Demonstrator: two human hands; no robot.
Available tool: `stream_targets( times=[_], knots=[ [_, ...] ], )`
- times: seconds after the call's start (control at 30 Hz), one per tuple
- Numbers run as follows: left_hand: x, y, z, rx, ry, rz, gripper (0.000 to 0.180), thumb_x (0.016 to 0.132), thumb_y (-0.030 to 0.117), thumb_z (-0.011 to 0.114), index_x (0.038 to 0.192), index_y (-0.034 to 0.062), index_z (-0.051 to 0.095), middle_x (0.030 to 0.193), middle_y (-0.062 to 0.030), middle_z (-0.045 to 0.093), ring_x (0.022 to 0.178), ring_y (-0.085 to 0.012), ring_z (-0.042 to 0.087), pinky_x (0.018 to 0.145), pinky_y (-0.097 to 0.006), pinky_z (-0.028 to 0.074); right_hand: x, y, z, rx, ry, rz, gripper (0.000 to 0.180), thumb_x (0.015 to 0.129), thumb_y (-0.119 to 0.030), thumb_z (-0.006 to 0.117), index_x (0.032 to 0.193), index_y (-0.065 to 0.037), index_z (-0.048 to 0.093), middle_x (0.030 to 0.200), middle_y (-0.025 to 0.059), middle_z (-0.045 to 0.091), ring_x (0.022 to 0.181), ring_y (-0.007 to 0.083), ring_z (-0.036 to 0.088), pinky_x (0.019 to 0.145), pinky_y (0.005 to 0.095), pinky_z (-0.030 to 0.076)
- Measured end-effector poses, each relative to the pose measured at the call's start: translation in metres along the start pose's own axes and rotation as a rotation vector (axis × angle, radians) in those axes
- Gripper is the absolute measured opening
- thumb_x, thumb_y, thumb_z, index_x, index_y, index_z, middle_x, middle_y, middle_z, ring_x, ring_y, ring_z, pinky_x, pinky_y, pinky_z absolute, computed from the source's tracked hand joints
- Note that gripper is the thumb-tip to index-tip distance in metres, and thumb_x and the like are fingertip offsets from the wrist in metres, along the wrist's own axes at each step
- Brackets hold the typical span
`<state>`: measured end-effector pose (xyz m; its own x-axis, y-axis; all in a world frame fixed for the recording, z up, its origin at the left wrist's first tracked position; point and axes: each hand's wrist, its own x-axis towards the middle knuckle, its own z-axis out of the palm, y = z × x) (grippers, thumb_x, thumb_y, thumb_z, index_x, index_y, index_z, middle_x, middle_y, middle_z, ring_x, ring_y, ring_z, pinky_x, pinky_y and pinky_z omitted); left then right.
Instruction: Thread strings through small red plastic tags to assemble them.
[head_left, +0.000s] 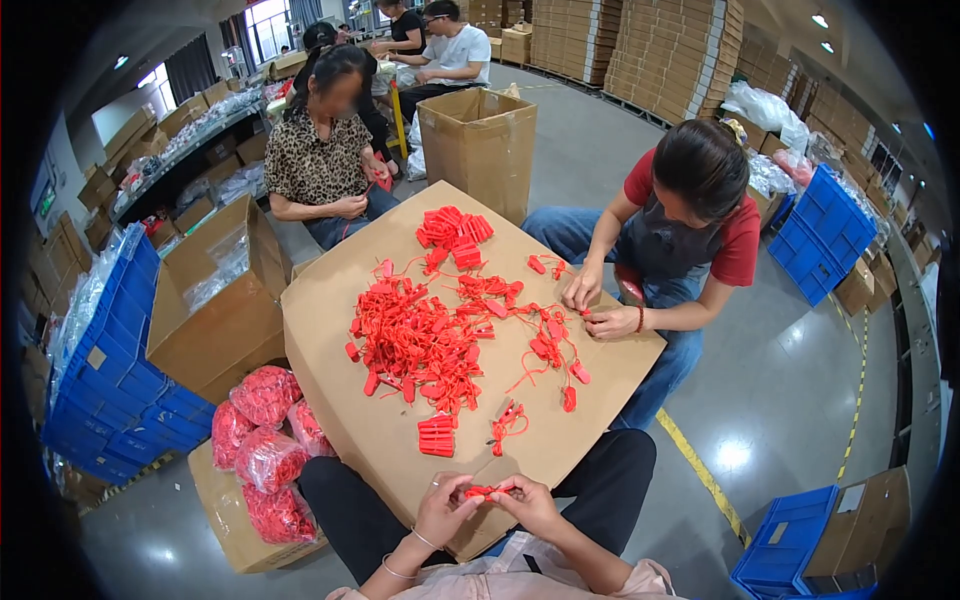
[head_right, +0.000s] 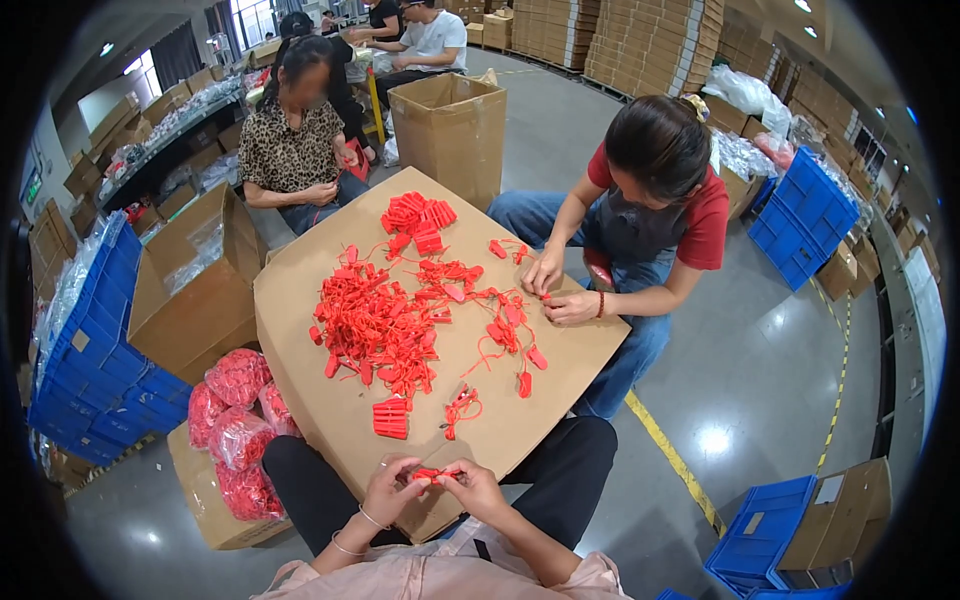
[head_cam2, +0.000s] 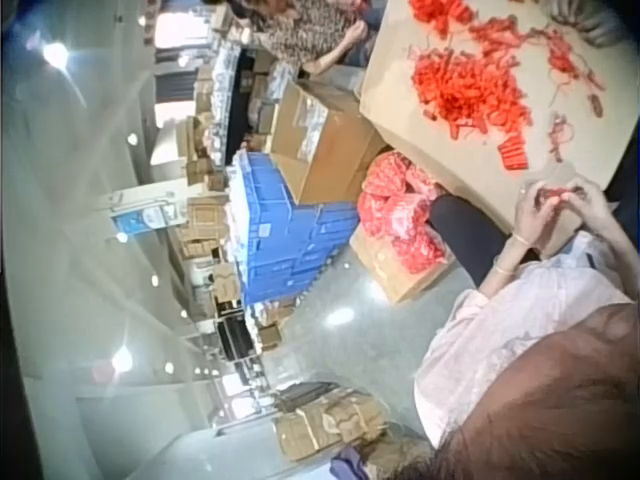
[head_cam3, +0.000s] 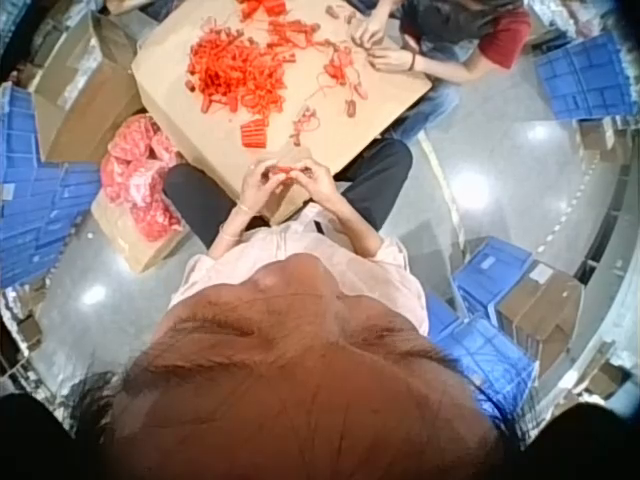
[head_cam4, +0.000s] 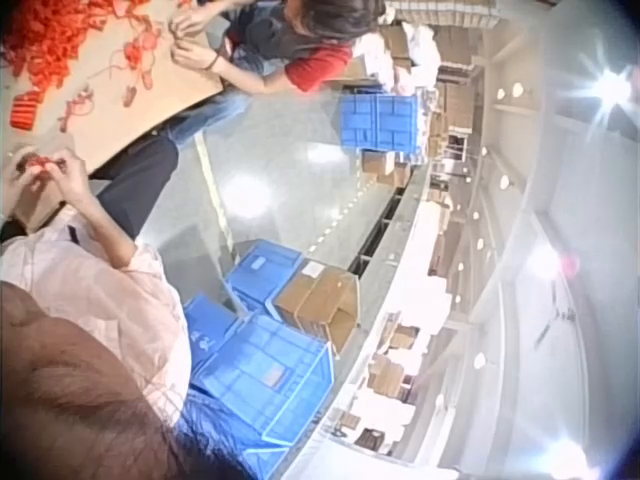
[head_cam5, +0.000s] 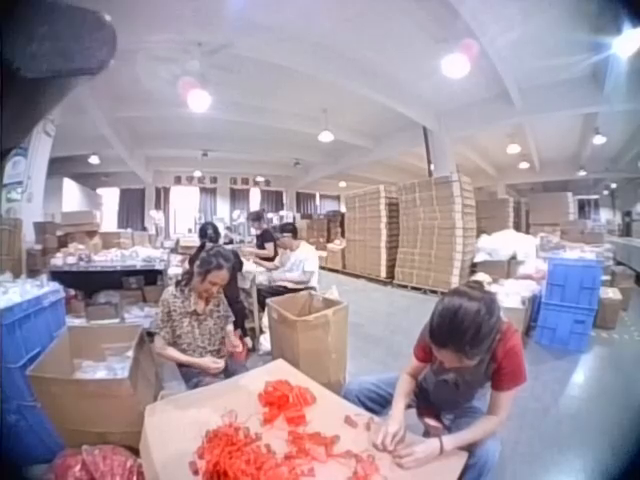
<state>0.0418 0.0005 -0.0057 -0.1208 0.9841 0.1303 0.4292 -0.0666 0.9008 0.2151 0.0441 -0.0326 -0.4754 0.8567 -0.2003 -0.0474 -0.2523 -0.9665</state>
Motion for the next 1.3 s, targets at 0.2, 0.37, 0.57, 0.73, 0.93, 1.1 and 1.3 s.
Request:
stream_targets(
  times=[0.2,0.37,0.57,0.73,0.93,1.1,1.3],
  knots=[
    [-0.001,-0.008,0.001,-0.524,-0.220,-0.376,0.027,0.080,0.010,0.063,0.104,-0.0014,0.056,0.085,-0.0048,0.062,0.069,-0.0084,0.058,0.062,-0.020,0.048,0.003,0.001,-0.001,0.089,-0.076,0.065,0.009,0.083,-0.004,0.058,0.091,-0.001,0.055,0.083,0.0035,0.061,0.075,0.0069,0.058,0.068,0.0197,0.047],
    [0.000,-0.006,-0.006,-0.491,-0.286,-0.412,0.025,0.081,0.009,0.063,0.101,-0.0039,0.057,0.080,-0.0055,0.063,0.067,-0.0074,0.059,0.062,-0.020,0.048,0.006,0.010,0.002,0.144,-0.120,0.051,0.007,0.085,-0.008,0.058,0.089,-0.003,0.056,0.078,0.0003,0.061,0.070,0.0050,0.056,0.061,0.0187,0.044],
    [-0.003,-0.007,-0.017,-0.477,-0.169,-0.372,0.024,0.080,0.010,0.063,0.100,-0.0027,0.058,0.076,-0.0037,0.062,0.063,-0.0063,0.058,0.059,-0.019,0.048,-0.004,-0.022,0.018,0.321,-0.337,0.048,0.040,0.084,-0.006,0.057,0.121,-0.003,0.043,0.104,0.0038,0.055,0.093,0.0078,0.054,0.074,0.0216,0.046],
    [0.000,0.004,-0.027,-0.637,-0.144,-0.372,0.017,0.082,0.004,0.059,0.098,-0.0041,0.058,0.074,-0.0049,0.060,0.064,-0.0089,0.058,0.060,-0.021,0.049,0.002,-0.009,0.026,-0.681,-0.448,-0.168,0.030,0.080,-0.021,0.063,0.106,-0.010,0.055,0.090,0.0070,0.058,0.075,0.0110,0.056,0.063,0.0264,0.045],
    [0.003,0.007,-0.041,-0.678,-0.105,-0.348,0.016,0.083,0.003,0.058,0.097,-0.0042,0.057,0.074,-0.0052,0.060,0.062,-0.0090,0.056,0.058,-0.021,0.047,-0.004,0.004,0.030,-0.321,-0.406,-0.129,0.029,0.080,-0.018,0.064,0.104,-0.004,0.054,0.077,-0.0006,0.058,0.064,0.0068,0.054,0.057,0.0215,0.043],
    [-0.001,0.003,-0.056,-0.717,-0.199,-0.419,0.015,0.083,0.003,0.058,0.096,-0.0037,0.057,0.073,-0.0047,0.059,0.060,-0.0087,0.055,0.057,-0.021,0.046,-0.008,0.007,0.021,0.069,-0.439,0.142,0.030,0.083,-0.013,0.061,0.110,-0.004,0.052,0.079,-0.0024,0.057,0.065,0.0048,0.053,0.055,0.0177,0.041],
    [-0.009,0.002,-0.061,-0.694,-0.486,-0.485,0.017,0.084,0.007,0.058,0.099,-0.0012,0.057,0.072,-0.0025,0.058,0.059,-0.0069,0.053,0.056,-0.019,0.043,-0.003,-0.004,0.008,0.200,-0.468,0.243,0.029,0.083,-0.011,0.060,0.111,-0.008,0.052,0.076,-0.0022,0.057,0.063,0.0035,0.053,0.052,0.0162,0.038]
  ],
)
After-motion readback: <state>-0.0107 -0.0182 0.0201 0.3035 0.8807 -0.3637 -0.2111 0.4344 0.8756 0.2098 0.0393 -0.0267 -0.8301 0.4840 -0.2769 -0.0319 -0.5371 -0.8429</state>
